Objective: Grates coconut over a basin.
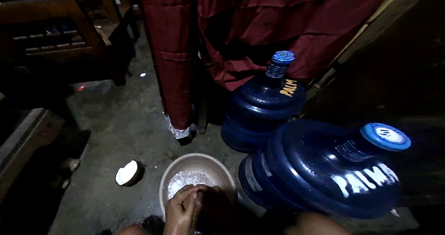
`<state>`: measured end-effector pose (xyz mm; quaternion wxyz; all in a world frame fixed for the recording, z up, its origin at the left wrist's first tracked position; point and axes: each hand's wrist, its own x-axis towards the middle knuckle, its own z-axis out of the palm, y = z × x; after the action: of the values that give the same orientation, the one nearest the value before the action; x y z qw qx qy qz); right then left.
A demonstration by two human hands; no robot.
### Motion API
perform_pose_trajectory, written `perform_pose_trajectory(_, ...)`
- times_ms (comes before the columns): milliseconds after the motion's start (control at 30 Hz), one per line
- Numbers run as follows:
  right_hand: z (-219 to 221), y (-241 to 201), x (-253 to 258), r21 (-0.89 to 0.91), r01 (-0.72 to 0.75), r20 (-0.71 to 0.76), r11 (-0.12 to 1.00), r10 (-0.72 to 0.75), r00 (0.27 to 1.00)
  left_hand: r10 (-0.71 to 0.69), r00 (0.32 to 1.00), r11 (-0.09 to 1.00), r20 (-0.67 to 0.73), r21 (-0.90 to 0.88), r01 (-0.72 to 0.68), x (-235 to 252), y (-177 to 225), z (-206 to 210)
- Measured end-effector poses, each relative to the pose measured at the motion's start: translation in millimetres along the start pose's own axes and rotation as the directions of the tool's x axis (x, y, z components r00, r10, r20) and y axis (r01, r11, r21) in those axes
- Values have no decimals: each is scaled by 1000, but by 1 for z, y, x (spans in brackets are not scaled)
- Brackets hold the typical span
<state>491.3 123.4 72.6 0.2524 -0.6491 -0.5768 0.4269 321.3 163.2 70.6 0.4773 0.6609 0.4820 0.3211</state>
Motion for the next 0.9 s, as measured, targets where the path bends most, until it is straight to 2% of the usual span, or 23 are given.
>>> perform_pose_trajectory(67,10,21,16,-12,-17,22,1000,17,1000,-132,991,991,27,0,132,15,-23,9)
perform_pose_trajectory(133,8,35,47,162,-118,59,980,110,992,-317,944,947,93,88,309,48,-28,12)
perform_pose_trajectory(200,-5,28,74,242,-298,231,923,243,942,-450,882,890,139,155,430,76,-32,11)
perform_pose_trajectory(267,-12,12,85,199,-409,334,890,331,883,-503,846,863,178,162,479,88,-29,1)
perform_pose_trajectory(300,-18,3,86,178,-415,346,892,338,875,-500,845,866,191,137,481,90,-19,-5)
perform_pose_trajectory(367,-33,-13,69,174,-317,338,932,246,908,-442,873,896,205,69,438,74,9,-13)
perform_pose_trajectory(400,-34,-12,51,187,-216,284,958,157,946,-377,903,926,207,49,375,56,22,-14)
perform_pose_trajectory(433,-26,-4,33,193,-59,164,979,27,986,-281,941,960,189,62,274,36,29,-15)
perform_pose_trajectory(467,-16,2,18,169,64,47,983,-72,996,-146,980,987,134,85,135,17,28,-12)
perform_pose_trajectory(500,-8,2,6,143,68,-13,987,-67,998,2,998,995,68,103,-9,2,19,-6)
perform_pose_trajectory(533,1,5,1,125,33,-57,992,-26,998,81,996,991,20,108,-83,-4,5,0)
perform_pose_trajectory(567,9,10,3,133,-17,-64,991,26,998,69,998,992,11,108,-70,-2,-8,4)
perform_pose_trajectory(633,19,27,25,235,-135,-31,963,146,989,-155,986,979,64,145,145,21,-25,8)
perform_pose_trajectory(700,13,31,55,356,-238,61,904,232,971,-379,918,913,119,209,350,59,-29,10)
perform_pose_trajectory(733,4,25,68,356,-334,154,873,297,942,-447,885,885,131,210,415,74,-31,11)
perform_pose_trajectory(800,-11,14,82,282,-495,281,822,423,862,-515,842,857,162,129,499,91,-37,6)
perform_pose_trajectory(833,-17,10,88,259,-559,306,788,482,821,-531,828,844,179,32,535,96,-38,0)
perform_pose_trajectory(900,-38,-3,92,242,-607,340,757,519,784,-542,805,796,243,-161,584,103,-14,-15)
